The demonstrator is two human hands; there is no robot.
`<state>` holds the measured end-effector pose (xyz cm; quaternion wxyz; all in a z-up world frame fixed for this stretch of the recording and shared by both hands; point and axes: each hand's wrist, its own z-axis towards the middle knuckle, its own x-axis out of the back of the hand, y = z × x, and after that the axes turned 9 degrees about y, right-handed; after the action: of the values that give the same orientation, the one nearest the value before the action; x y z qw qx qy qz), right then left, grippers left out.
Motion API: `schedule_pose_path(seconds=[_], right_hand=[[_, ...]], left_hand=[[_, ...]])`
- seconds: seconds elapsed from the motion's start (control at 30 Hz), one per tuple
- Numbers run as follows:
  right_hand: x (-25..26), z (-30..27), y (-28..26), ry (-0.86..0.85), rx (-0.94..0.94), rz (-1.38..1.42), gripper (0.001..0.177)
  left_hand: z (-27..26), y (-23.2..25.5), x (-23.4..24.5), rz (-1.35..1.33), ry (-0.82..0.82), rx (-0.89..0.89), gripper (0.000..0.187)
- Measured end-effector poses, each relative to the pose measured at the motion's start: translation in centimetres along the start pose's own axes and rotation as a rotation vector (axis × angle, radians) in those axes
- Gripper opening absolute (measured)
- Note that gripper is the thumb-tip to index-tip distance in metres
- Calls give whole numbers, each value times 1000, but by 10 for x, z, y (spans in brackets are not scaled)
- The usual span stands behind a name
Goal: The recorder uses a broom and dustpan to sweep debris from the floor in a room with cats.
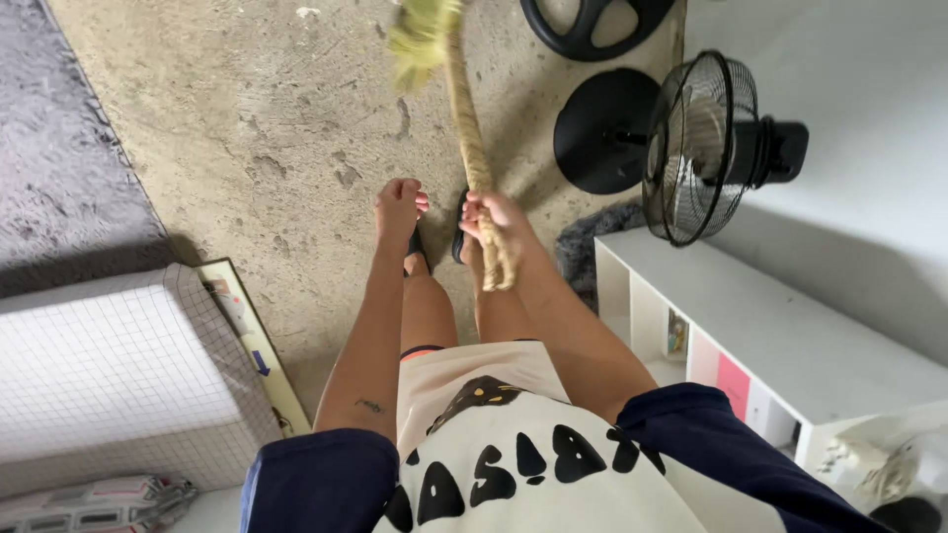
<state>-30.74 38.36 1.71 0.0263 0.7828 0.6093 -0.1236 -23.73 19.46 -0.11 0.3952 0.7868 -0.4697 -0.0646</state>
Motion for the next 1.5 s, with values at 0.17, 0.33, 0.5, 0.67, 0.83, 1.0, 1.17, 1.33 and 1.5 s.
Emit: schedule_pose_path(seconds=[0.17, 0.33, 0.5, 0.67, 0.83, 1.0, 1.17, 1.33, 1.5], right_hand=[[-56, 9, -1, -176, -70, 169, 25], [-83, 107, -57, -147, -305, 158, 31], [-182, 91, -149, -47, -156, -108, 20], [-255, 101, -186, -605, -613, -126, 11], [-339, 34, -86, -536, -306, -276, 13], [-426, -95, -19, -494, -753, -193, 12], [-433, -97, 2, -519, -787, -349, 14], [-408, 8, -57, -600, -920, -456, 19], [-443, 108, -211, -252, -785, -622, 26]], left_hand=[[15, -4, -7, -89, 41, 8, 24], [30, 23, 3, -189, 99, 15, 22], [77, 10, 6, -280, 150, 11, 24], [113, 50, 30, -272, 219, 10, 25], [118, 140, 95, -252, 372, 121, 26], [85, 168, 139, -1229, 499, 110, 11], [72, 161, 168, -1926, 621, -135, 5], [107, 87, 158, -1038, 803, 303, 19], [135, 68, 99, -802, 827, 377, 25]])
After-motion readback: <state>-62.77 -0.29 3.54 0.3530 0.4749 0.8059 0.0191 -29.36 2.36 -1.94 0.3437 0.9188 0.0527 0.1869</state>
